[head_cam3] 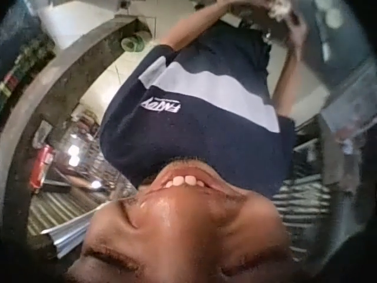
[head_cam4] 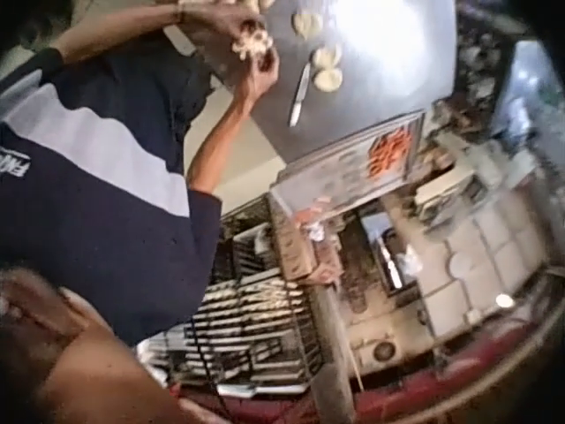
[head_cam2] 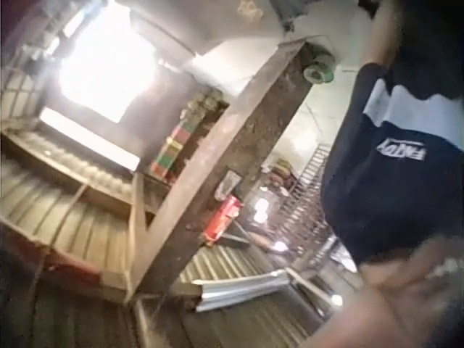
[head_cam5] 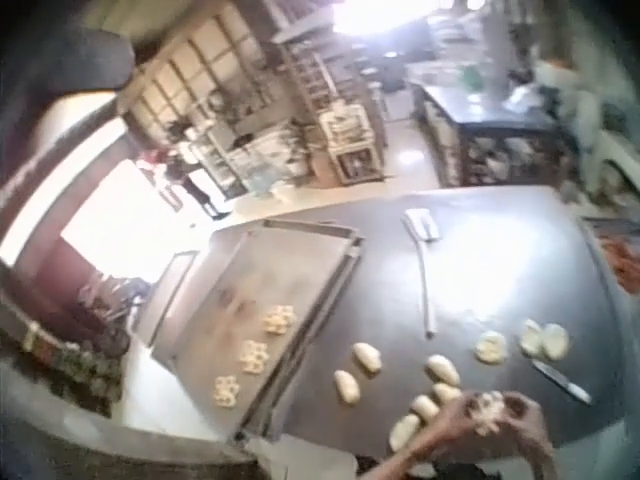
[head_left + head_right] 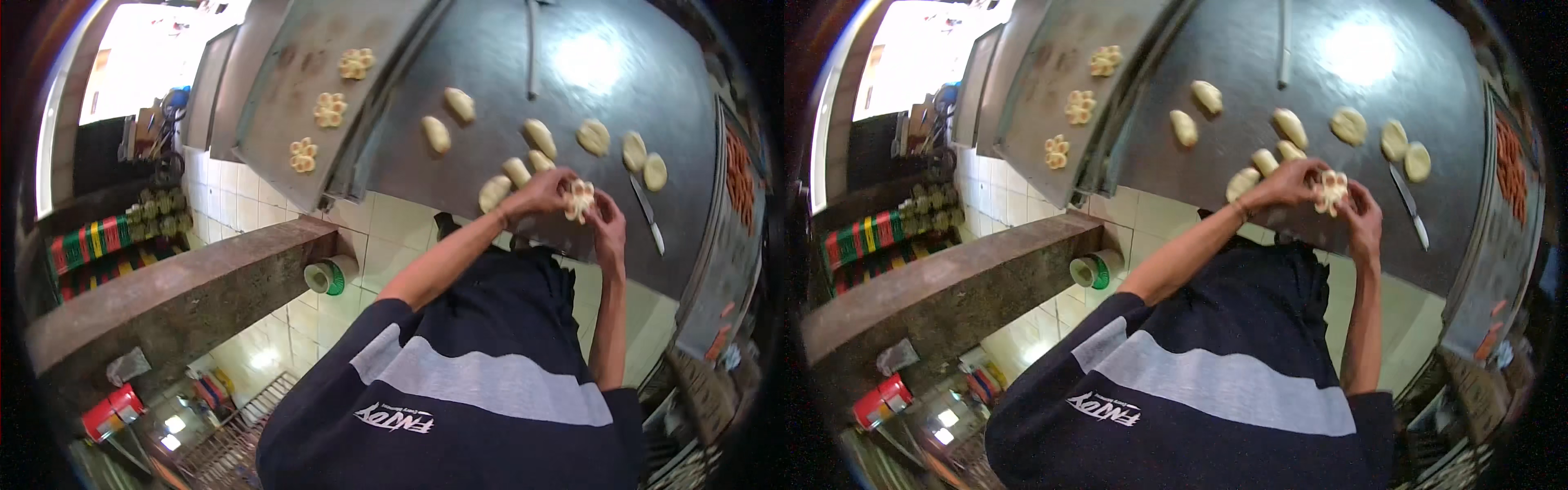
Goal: Shaping and cutting bread dough into decorative flower shapes on a metal workbench.
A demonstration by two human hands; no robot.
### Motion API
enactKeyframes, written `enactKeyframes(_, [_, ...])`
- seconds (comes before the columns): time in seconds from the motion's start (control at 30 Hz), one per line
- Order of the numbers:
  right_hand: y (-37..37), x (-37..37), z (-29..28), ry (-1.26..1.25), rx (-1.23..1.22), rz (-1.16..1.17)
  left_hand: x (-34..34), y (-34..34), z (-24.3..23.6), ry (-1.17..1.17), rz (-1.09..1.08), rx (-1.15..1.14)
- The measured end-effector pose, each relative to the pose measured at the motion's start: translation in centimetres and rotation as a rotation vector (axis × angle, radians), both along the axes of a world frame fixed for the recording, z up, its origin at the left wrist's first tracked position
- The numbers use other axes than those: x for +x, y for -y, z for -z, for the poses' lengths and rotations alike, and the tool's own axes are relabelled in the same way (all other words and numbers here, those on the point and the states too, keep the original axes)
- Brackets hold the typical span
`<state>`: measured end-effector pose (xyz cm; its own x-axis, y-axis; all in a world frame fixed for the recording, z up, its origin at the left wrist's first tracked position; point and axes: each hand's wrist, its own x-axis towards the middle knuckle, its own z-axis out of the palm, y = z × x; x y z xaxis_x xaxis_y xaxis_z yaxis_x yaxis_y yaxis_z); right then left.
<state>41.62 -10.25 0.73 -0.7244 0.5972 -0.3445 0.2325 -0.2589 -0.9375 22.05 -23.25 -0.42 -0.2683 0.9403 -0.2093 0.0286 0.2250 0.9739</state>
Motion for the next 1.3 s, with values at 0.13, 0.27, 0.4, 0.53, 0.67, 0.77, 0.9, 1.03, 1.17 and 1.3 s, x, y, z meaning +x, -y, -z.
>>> enactKeyframes(0.13, [7.5, -5.7, -4.2, 0.045, -0.119, -0.090, -3.5, 10.0, -3.4, 0.105, -0.192, 0.100])
enactKeyframes(0.27, [15.2, -14.6, -6.2, -0.053, -0.188, -0.236, -9.5, 20.5, -7.2, 0.147, -0.371, 0.106])
enactKeyframes(0.4, [23.8, -25.4, -9.8, -0.112, -0.147, -0.444, -15.5, 30.9, -9.3, 0.615, -0.658, 0.378])
enactKeyframes(0.53, [29.6, -32.2, -10.0, -0.095, -0.165, -0.507, -19.2, 36.5, -9.2, 0.448, -0.849, 0.384])
enactKeyframes(0.67, [36.2, -38.0, -9.4, -0.060, -0.089, -0.604, -23.7, 43.0, -9.3, 0.239, -1.010, 0.432])
enactKeyframes(0.77, [39.4, -41.8, -10.5, -0.103, 0.025, -0.643, -26.9, 46.3, -9.3, 0.120, -1.047, 0.467])
enactKeyframes(0.9, [41.5, -45.1, -9.3, -0.183, 0.093, -0.628, -29.1, 47.8, -9.8, 0.044, -1.112, 0.490])
enactKeyframes(1.03, [41.1, -48.4, -5.5, -0.153, 0.140, -0.663, -33.1, 49.0, -6.8, -0.451, -1.032, 0.058])
enactKeyframes(1.17, [40.4, -47.3, -1.5, -0.096, 0.288, -0.629, -32.4, 49.8, -3.6, -0.577, -0.934, -0.289])
enactKeyframes(1.3, [38.9, -46.7, -4.7, -0.037, 0.260, -0.629, -35.5, 48.8, -5.2, -0.680, -0.851, -0.213])
